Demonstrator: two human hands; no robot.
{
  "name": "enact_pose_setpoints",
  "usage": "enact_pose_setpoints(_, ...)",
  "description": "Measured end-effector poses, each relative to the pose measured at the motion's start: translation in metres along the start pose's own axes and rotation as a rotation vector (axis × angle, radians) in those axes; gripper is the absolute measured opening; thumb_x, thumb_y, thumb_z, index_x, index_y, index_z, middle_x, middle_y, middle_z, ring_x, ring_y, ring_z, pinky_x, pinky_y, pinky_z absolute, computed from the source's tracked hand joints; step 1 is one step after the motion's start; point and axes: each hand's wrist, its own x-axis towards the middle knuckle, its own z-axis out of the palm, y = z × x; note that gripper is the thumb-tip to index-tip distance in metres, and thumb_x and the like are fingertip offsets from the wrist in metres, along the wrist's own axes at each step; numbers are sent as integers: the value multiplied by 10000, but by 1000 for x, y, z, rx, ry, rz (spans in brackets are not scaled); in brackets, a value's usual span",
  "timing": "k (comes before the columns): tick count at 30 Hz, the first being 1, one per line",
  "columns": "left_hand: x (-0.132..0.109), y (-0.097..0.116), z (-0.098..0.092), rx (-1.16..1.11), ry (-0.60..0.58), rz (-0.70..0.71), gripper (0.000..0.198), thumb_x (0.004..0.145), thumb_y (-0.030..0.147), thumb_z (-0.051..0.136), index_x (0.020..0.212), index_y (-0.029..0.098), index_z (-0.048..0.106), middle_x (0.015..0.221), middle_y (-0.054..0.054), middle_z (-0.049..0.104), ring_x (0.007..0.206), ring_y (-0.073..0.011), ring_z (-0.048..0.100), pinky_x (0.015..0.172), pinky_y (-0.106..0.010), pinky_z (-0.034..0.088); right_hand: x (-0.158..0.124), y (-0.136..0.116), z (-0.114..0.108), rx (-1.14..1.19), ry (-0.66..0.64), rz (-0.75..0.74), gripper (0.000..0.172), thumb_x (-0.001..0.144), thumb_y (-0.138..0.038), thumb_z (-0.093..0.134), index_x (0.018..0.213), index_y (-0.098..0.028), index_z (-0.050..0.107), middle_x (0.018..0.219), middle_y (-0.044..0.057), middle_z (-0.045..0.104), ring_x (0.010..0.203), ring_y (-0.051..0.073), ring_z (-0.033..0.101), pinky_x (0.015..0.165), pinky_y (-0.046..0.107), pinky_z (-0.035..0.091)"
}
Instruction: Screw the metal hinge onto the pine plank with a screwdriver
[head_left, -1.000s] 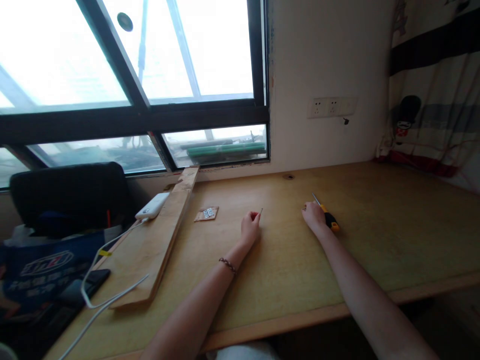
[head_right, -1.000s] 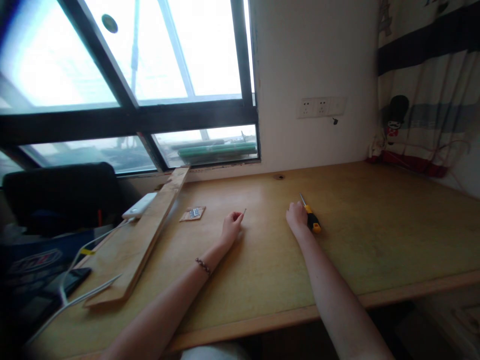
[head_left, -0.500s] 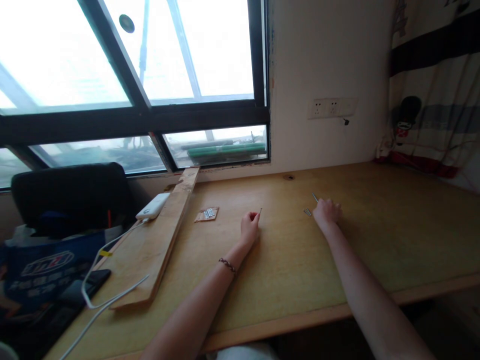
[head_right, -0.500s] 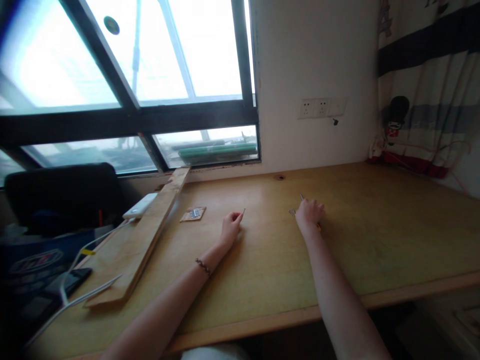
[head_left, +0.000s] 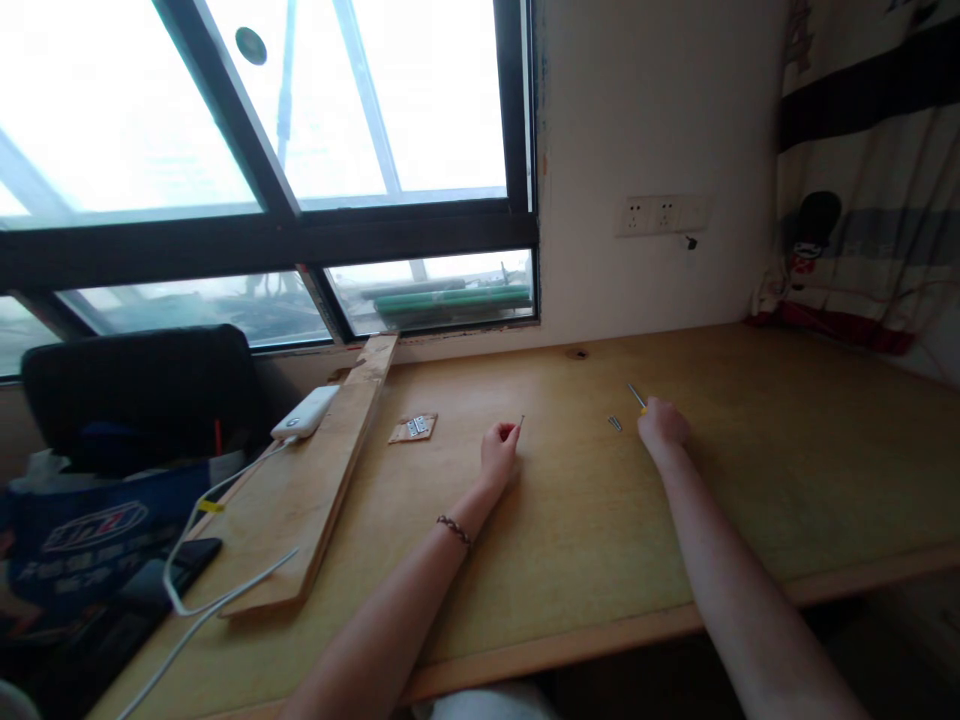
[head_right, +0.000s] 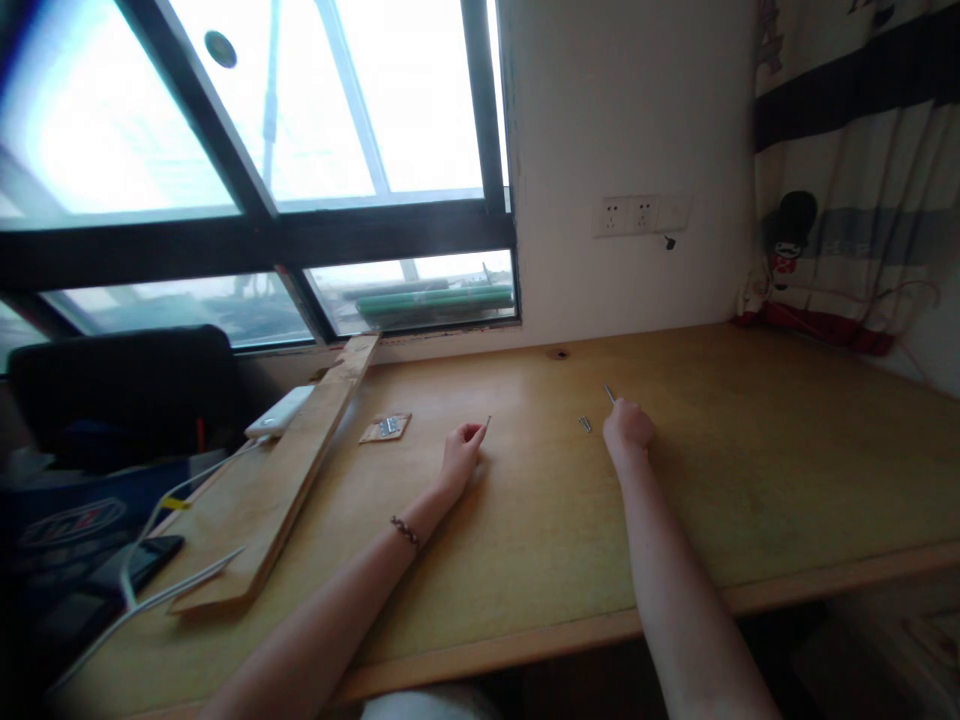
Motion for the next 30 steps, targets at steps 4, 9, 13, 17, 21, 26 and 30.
enact_pose_setpoints(4, -3, 4, 0, -79, -34, -7, 241, 700, 361, 569, 722, 124, 605, 614, -27, 580, 600, -130, 533, 561, -240, 390, -17, -24, -3, 210, 147, -197, 253, 804, -195, 464, 968, -87, 624, 1011, 185, 614, 983, 233, 543, 838, 357, 389)
enact_pose_setpoints(9, -11, 15, 4, -237, -207, 34, 292, 706, 422, 564, 724, 131, 587, 526, 29, 491, 484, -81, 424, 488, -216, 329, -66, -77, 18, 982, -363, -460, 327, 731, -395, 550, 861, -118, 664, 758, 80, 669, 657, 148, 590, 598, 255, 453)
enact_pose_setpoints(13, -18, 24, 8, -273, -287, 69, 283, 701, 411, 577, 732, 132, 614, 595, -1, 558, 525, -85, 449, 508, -215, 339, -93, -94, 31, 1338, -541, -370, 368, 611, -427, 655, 812, -119, 678, 739, 69, 665, 631, 127, 574, 564, 236, 437)
enact_pose_setpoints(17, -18, 23, 7, -262, -232, 35, 290, 678, 390, 608, 810, 135, 655, 732, -52, 642, 647, -119, 533, 590, -231, 388, -93, -91, 29, 1438, -530, -212, 336, 568, -394, 695, 769, -125, 687, 704, 56, 660, 604, 100, 554, 567, 218, 416)
enact_pose_setpoints(21, -13, 15, 4, -328, -155, -33, 371, 668, 405, 621, 914, 129, 651, 778, -66, 658, 630, -112, 537, 584, -235, 394, -92, -90, 27, 1401, -624, -170, 340, 516, -370, 727, 739, -115, 691, 652, 46, 652, 533, 80, 520, 548, 221, 407)
enact_pose_setpoints(26, -13, 12, 4, -442, -191, -101, 403, 639, 391, 664, 928, 112, 632, 773, -74, 656, 615, -103, 557, 593, -231, 418, -97, -91, 35, 1310, -620, -191, 363, 521, -384, 712, 754, -106, 703, 629, 45, 657, 509, 84, 506, 537, 231, 408)
enact_pose_setpoints(30, -16, 17, 5, -459, -221, -112, 406, 623, 383, 683, 921, 115, 623, 781, -80, 662, 670, -132, 601, 635, -248, 448, -98, -91, 39, 1280, -620, -217, 381, 570, -392, 672, 815, -103, 705, 653, 51, 666, 506, 79, 498, 545, 228, 411)
